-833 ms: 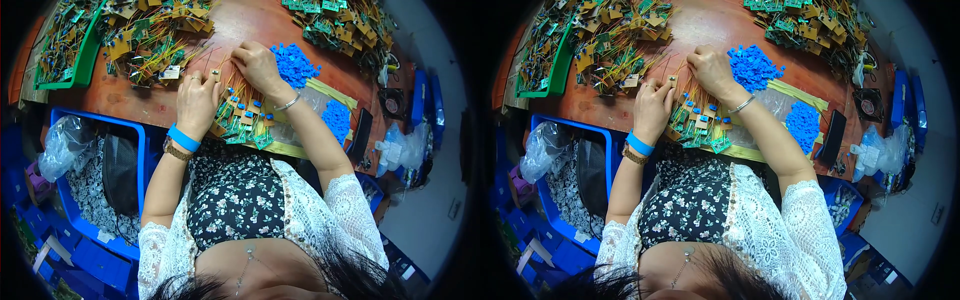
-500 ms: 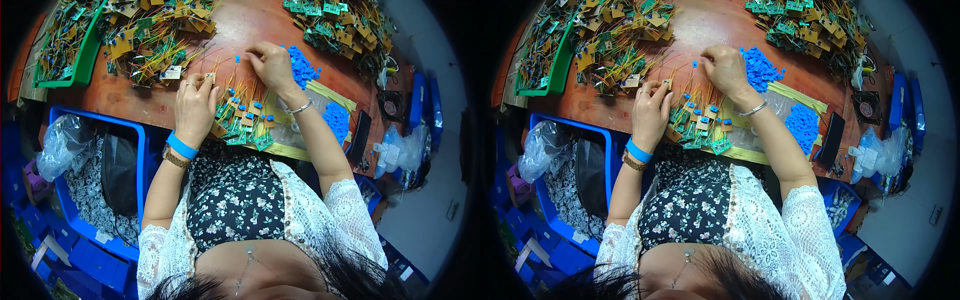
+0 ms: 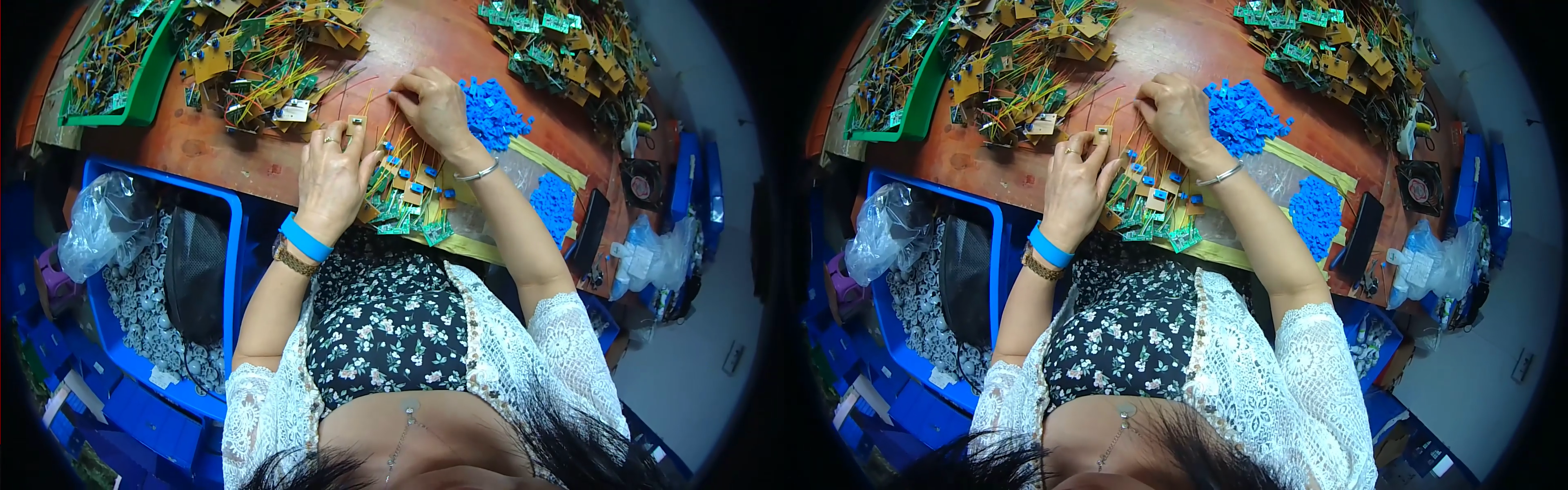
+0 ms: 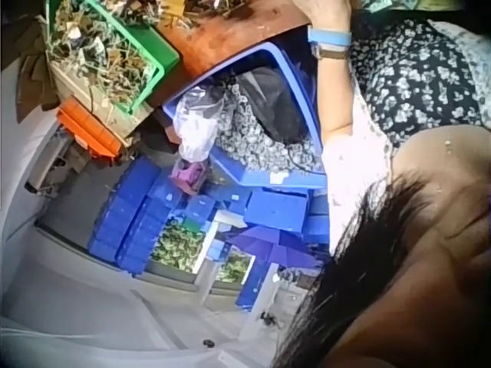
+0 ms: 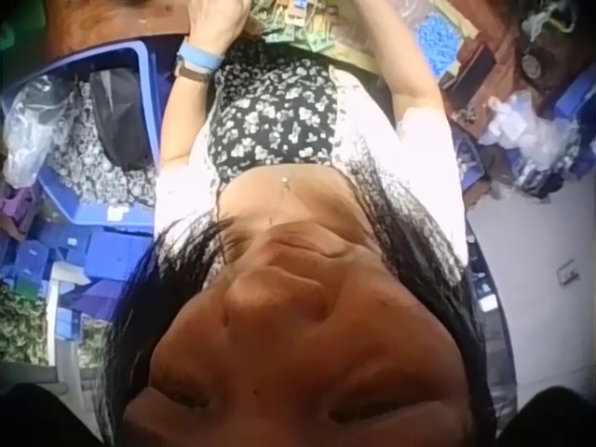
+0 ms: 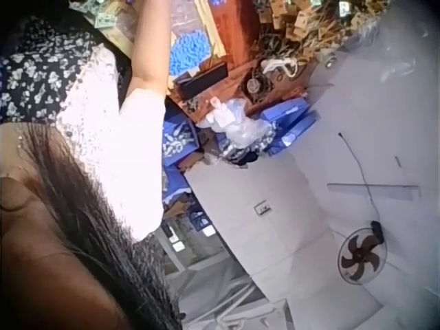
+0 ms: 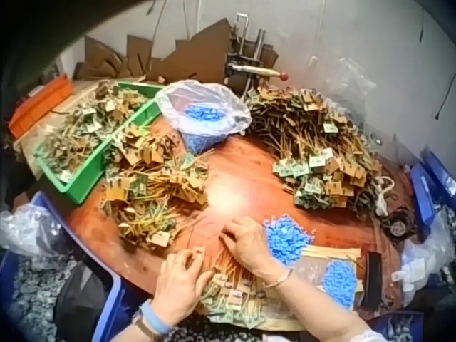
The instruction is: Manually assembling small green circuit boards with blue plastic connectors and pins at an assembly line workbench.
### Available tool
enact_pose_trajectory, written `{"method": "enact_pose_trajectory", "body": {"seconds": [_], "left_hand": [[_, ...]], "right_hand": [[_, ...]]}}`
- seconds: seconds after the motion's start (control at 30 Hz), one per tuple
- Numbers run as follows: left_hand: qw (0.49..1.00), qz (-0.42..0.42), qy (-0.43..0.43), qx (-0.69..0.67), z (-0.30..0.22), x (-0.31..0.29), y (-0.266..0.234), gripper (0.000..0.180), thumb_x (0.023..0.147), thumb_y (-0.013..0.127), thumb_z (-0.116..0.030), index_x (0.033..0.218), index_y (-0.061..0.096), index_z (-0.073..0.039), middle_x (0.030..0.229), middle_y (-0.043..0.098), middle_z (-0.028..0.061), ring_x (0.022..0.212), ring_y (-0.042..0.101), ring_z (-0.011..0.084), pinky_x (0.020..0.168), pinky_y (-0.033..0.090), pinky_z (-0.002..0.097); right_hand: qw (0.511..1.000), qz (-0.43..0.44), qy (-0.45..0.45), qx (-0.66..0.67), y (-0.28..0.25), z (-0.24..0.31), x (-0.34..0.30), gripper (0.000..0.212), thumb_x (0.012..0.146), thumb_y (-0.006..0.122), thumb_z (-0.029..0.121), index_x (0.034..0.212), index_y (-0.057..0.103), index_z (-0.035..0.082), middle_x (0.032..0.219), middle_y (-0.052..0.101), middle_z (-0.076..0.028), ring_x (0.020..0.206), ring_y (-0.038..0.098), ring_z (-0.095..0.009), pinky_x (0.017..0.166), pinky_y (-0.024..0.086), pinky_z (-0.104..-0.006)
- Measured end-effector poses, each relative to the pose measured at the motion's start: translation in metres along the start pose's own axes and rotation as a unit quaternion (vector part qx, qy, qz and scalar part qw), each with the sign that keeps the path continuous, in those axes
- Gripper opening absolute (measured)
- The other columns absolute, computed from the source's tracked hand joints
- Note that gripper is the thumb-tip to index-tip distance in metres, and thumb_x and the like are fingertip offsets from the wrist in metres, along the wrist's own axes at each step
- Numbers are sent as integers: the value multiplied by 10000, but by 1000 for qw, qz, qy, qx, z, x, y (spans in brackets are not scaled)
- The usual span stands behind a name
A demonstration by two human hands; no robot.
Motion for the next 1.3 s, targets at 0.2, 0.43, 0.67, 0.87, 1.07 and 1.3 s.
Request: {"method": "enact_pose_trajectory", "body": {"seconds": [0.2, 0.43, 0.67, 0.87, 1.07, 1.3], "left_hand": [[1000, 15, 4, 1, 0, -1, 2, 464, 930, 650, -339, 1244, 628, 2, 1225, 589, 149, 1122, 533, 306, 935, 454, 416], [1000, 25, 3, 15, -1, 0, 4, 460, 913, 667, -315, 1238, 631, 9, 1235, 590, 144, 1147, 527, 300, 952, 447, 418], [999, 8, 12, 38, -3, -3, 4, 417, 911, 663, -293, 1208, 645, -1, 1218, 606, 130, 1141, 534, 294, 940, 451, 414], [999, 37, 0, 11, -4, -1, 0, 476, 930, 642, -373, 1246, 628, -18, 1270, 595, 158, 1162, 530, 327, 958, 441, 450], [997, -4, -7, -76, -5, -41, -4, 952, 812, 716, -599, 1516, 382, -52, 1498, 398, 259, 1396, 361, 435, 1144, 299, 531], [998, -26, 6, -64, -17, -40, 11, 1105, 726, 801, -577, 1571, 276, -95, 1575, 294, 232, 1468, 248, 434, 1183, 221, 578]], "right_hand": [[964, 141, 67, 215, 27, 24, 3, 132, 794, 782, 102, 879, 744, 8, 790, 710, -127, 701, 683, -202, 653, 544, -330], [977, 167, 50, 127, 33, 34, 8, 138, 772, 776, 147, 805, 702, 35, 788, 699, -126, 775, 674, -284, 683, 540, -401], [992, 101, -24, 68, 30, 48, 0, 117, 763, 746, 120, 777, 667, 35, 758, 651, -137, 825, 650, -348, 711, 526, -457], [986, 147, 21, 80, 23, 39, 2, 121, 791, 741, 122, 814, 699, 11, 795, 688, -164, 761, 669, -349, 692, 542, -432], [995, 6, 71, 63, -80, 31, -41, 216, 847, 756, 173, 951, 706, -9, 835, 703, -156, 721, 702, -257, 662, 548, -366], [968, 178, 171, 54, -68, 55, -157, 824, 689, 885, 149, 1363, 449, -35, 1090, 596, -213, 965, 643, -389, 803, 542, -440]]}}
Point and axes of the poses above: each hand's wrist, its own x-axis towards the middle knuckle, its own y-axis out of the palm, z = x × y, the point moved 7 cm from there along x, towards the middle knuckle
